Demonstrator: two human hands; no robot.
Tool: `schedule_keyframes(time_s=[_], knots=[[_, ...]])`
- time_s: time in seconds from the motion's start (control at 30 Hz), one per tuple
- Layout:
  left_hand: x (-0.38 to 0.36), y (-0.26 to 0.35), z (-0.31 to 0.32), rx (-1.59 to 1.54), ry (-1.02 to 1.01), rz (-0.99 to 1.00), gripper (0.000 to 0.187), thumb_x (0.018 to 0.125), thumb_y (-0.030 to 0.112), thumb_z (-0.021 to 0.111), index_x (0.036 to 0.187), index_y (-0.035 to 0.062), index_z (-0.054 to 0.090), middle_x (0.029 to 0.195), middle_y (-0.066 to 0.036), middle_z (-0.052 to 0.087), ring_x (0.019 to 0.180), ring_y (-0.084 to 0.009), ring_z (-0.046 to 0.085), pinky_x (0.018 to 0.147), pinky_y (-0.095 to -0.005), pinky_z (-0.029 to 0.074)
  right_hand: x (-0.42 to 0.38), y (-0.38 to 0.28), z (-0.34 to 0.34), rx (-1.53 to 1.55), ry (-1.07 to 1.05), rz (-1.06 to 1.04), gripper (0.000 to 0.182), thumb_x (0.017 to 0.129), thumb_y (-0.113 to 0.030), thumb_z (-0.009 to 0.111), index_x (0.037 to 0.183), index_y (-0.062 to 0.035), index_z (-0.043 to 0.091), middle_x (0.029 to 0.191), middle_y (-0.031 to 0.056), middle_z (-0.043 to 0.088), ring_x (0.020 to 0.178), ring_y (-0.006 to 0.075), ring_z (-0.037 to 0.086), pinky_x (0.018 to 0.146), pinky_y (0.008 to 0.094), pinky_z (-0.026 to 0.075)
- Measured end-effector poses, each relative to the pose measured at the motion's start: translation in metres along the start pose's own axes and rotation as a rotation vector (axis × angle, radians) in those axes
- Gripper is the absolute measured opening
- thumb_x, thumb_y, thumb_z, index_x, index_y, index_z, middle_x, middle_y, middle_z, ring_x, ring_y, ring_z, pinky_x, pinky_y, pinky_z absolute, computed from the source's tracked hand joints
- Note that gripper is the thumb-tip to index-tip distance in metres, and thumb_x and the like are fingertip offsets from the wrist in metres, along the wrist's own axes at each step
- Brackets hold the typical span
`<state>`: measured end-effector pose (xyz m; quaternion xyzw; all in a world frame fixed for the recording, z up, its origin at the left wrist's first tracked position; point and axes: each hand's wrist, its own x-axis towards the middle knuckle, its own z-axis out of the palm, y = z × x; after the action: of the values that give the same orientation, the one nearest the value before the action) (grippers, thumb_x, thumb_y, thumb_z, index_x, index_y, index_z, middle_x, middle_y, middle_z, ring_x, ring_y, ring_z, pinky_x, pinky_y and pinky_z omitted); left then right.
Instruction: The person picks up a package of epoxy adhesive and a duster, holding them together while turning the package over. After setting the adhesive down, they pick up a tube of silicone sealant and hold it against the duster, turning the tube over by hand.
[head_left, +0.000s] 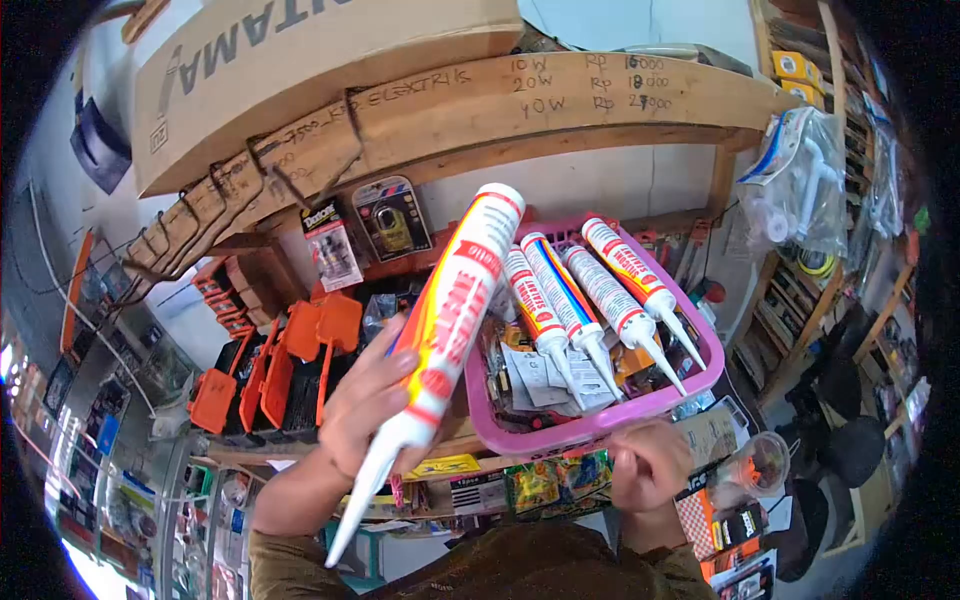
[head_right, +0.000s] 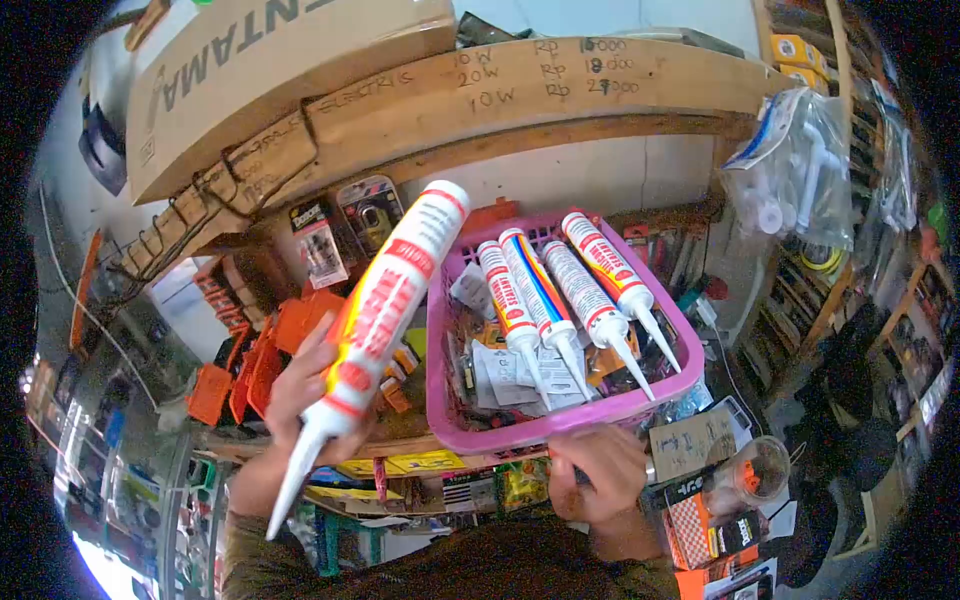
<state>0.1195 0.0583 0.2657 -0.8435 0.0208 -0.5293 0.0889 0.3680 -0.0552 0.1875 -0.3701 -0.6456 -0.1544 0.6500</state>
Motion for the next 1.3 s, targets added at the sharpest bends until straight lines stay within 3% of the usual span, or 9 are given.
schedule_keyframes(time_s=[0.17,0.37,0.5,0.6,0.67,0.83,1.07,1.23,1.3], knots=[[-0.016,0.062,-0.051,-0.045,0.105,-0.261,0.070,0.064,0.012,0.074,0.115,0.0102,0.026,0.112,-0.018,0.042,0.105,-0.0429,0.047,0.087,-0.0527,0.042,-0.006,-0.013,0.010,0.086,-0.124,-0.009,0.011,0.068,-0.005,0.058,0.078,-0.0026,0.061,0.063,0.0073,0.059,0.052,0.0199,0.058,0.049,0.0276,0.044],[-0.038,0.104,-0.066,-0.348,0.562,-0.593,0.081,0.049,0.025,0.085,0.109,0.0097,0.031,0.100,-0.014,0.051,0.097,-0.0334,0.054,0.084,-0.0461,0.045,-0.025,-0.020,0.021,0.174,-0.206,0.016,0.010,0.068,-0.005,0.059,0.077,-0.0032,0.061,0.063,0.0070,0.060,0.051,0.0200,0.057,0.049,0.0279,0.044],[-0.050,0.116,-0.084,-0.308,0.614,-0.687,0.072,0.061,0.040,0.074,0.111,0.0068,0.034,0.096,-0.010,0.049,0.085,-0.0247,0.053,0.079,-0.0378,0.045,-0.070,-0.031,0.030,0.182,-0.306,0.135,0.010,0.071,-0.006,0.058,0.079,-0.0033,0.062,0.064,0.0093,0.060,0.052,0.0215,0.058,0.051,0.0281,0.046],[-0.068,0.115,-0.111,-0.450,0.656,-0.735,0.066,0.067,0.041,0.067,0.113,0.0058,0.034,0.094,-0.011,0.049,0.084,-0.0227,0.052,0.078,-0.0361,0.043,-0.140,-0.028,0.045,0.217,-0.680,0.760,0.016,0.076,-0.014,0.060,0.081,0.0007,0.060,0.066,0.0078,0.059,0.057,0.0140,0.056,0.051,0.0290,0.046],[-0.086,0.121,-0.124,-0.629,0.746,-0.754,0.061,0.073,0.037,0.062,0.115,0.0030,0.035,0.093,-0.011,0.049,0.083,-0.0212,0.051,0.076,-0.0329,0.042,-0.260,0.014,0.058,0.518,-0.493,1.333,0.020,0.079,-0.016,0.058,0.086,0.0022,0.058,0.069,0.0057,0.059,0.055,0.0123,0.054,0.049,0.0285,0.044],[-0.159,0.162,-0.143,-0.944,1.014,-0.817,0.055,0.082,0.043,0.046,0.113,-0.0014,0.038,0.079,-0.008,0.045,0.073,-0.0184,0.043,0.063,-0.0299,0.040,-0.520,0.014,-0.043,-0.280,-0.967,1.649,0.020,0.082,-0.016,0.052,0.092,0.0008,0.057,0.076,0.0036,0.059,0.057,0.0145,0.054,0.048,0.0274,0.043],[-0.391,0.273,-0.159,-1.439,1.278,-1.194,0.044,0.080,0.043,0.046,0.104,0.0059,0.049,0.077,-0.005,0.051,0.067,-0.0162,0.046,0.059,-0.0295,0.039,-0.663,-0.100,-0.099,-0.367,-0.965,1.849,0.022,0.083,-0.018,0.051,0.094,0.0003,0.056,0.078,0.0038,0.059,0.059,0.0148,0.054,0.051,0.0277,0.043],[-0.418,0.336,-0.171,-1.654,1.541,-1.213,0.046,0.077,0.047,0.049,0.097,0.0060,0.051,0.075,-0.005,0.048,0.066,-0.0164,0.043,0.059,-0.0284,0.037,-0.637,-0.162,-0.061,-0.233,-0.949,1.765,0.023,0.083,-0.019,0.050,0.095,-0.0001,0.055,0.079,0.0040,0.059,0.061,0.0150,0.054,0.052,0.0280,0.043],[-0.431,0.341,-0.170,-1.766,1.459,-1.162,0.047,0.078,0.048,0.047,0.097,0.0057,0.051,0.079,-0.006,0.049,0.069,-0.0183,0.044,0.058,-0.0304,0.038,-0.615,-0.176,-0.041,-0.181,-0.937,1.706,0.023,0.084,-0.020,0.050,0.096,-0.0003,0.055,0.079,0.0041,0.059,0.062,0.0151,0.054,0.053,0.0281,0.043]])
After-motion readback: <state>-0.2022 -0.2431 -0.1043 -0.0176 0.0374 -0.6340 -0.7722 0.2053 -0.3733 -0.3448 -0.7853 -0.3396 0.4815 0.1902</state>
